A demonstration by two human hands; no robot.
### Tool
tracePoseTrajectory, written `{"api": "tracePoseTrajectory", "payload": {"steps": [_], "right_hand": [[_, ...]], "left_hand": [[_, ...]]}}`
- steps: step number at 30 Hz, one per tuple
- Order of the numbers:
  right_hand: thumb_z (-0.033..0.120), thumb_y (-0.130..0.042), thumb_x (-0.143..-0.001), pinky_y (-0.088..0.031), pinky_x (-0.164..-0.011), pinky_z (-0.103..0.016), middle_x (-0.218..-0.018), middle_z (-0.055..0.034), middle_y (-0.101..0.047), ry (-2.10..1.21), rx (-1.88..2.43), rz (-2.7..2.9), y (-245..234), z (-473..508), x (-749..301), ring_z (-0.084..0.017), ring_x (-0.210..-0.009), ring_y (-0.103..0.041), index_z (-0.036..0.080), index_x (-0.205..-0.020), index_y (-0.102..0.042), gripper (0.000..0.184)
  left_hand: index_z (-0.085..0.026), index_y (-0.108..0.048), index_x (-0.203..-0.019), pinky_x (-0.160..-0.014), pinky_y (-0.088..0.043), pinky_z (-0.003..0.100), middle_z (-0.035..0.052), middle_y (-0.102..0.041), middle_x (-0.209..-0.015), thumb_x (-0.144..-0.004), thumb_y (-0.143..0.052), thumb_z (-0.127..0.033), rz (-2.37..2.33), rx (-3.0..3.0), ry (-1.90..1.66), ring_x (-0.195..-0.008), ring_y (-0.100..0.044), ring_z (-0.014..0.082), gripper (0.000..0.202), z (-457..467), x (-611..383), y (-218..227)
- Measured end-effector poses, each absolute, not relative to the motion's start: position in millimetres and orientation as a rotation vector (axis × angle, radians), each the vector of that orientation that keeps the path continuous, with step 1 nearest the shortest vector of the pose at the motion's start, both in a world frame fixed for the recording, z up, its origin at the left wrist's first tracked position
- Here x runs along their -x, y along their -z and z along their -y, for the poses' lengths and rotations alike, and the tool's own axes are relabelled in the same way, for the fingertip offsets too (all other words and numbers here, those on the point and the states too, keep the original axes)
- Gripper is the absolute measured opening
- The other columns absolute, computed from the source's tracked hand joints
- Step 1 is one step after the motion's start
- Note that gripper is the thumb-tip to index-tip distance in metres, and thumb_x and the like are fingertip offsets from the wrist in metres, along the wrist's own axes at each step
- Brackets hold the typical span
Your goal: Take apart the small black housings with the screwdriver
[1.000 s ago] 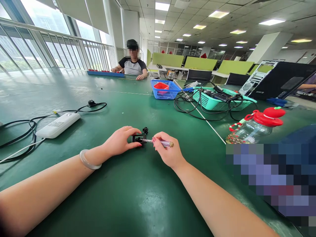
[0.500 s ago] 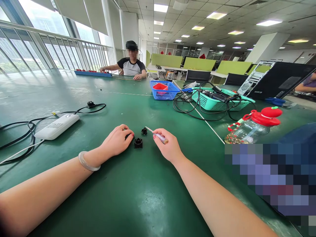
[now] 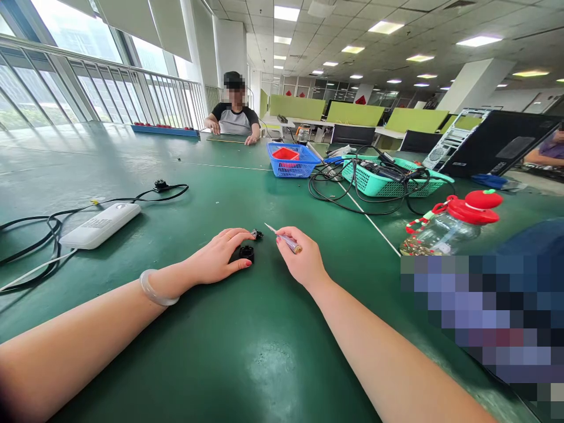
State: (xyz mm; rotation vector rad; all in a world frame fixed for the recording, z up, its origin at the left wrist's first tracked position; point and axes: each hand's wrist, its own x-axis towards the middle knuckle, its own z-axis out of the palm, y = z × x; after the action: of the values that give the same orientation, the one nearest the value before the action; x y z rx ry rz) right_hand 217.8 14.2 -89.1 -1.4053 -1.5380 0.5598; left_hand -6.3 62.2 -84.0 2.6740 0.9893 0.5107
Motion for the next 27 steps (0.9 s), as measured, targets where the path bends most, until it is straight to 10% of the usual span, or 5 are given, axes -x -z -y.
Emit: {"api": "tracePoseTrajectory", "payload": {"steps": [7, 12, 18, 27], "right_hand": [[0.037, -0.055, -0.084, -0.047, -0.084, -0.034, -0.096, -0.0025, -0.067, -0.522, 1.435, 1.781, 94, -17, -216, -0.019, -0.089, -0.061, 0.027, -0.097, -0.067, 0.02], [0.037, -0.054, -0.082, -0.048, -0.075, -0.032, -0.084, -0.0033, -0.069, -0.697, 1.383, 1.61, 92, -17, -220, -0.019, -0.08, -0.063, 0.022, -0.086, -0.066, 0.02], [0.039, -0.053, -0.082, -0.047, -0.074, -0.031, -0.077, -0.0033, -0.068, -0.601, 1.311, 1.412, 96, -28, -228, -0.018, -0.076, -0.062, 0.02, -0.083, -0.065, 0.023], [0.045, -0.046, -0.084, -0.039, -0.057, -0.027, -0.069, -0.002, -0.065, -0.338, 1.453, 1.426, 99, -33, -224, -0.015, -0.058, -0.052, 0.021, -0.081, -0.063, 0.03]], "left_hand": [[-0.027, -0.054, -0.119, -0.108, -0.038, 0.048, 0.0078, -0.049, -0.133, -0.089, -0.044, -0.048, -1.009, -2.647, -0.48, -0.123, -0.047, 0.0274, 0.038, -66, 6, 86], [-0.024, -0.057, -0.106, -0.104, -0.041, 0.049, 0.0076, -0.048, -0.134, -0.079, -0.057, -0.041, -1.155, -2.584, -0.537, -0.12, -0.05, 0.0294, 0.032, -64, 6, 82], [-0.026, -0.038, -0.137, -0.114, -0.03, 0.049, 0.0089, -0.044, -0.145, -0.081, -0.053, -0.056, -1.015, -2.608, -0.492, -0.135, -0.037, 0.0293, 0.065, -63, 5, 82], [-0.029, -0.059, -0.12, -0.104, -0.039, 0.043, 0.005, -0.064, -0.116, -0.085, -0.056, -0.039, -0.82, -2.575, -0.457, -0.111, -0.055, 0.0233, 0.037, -50, -3, 77]]}}
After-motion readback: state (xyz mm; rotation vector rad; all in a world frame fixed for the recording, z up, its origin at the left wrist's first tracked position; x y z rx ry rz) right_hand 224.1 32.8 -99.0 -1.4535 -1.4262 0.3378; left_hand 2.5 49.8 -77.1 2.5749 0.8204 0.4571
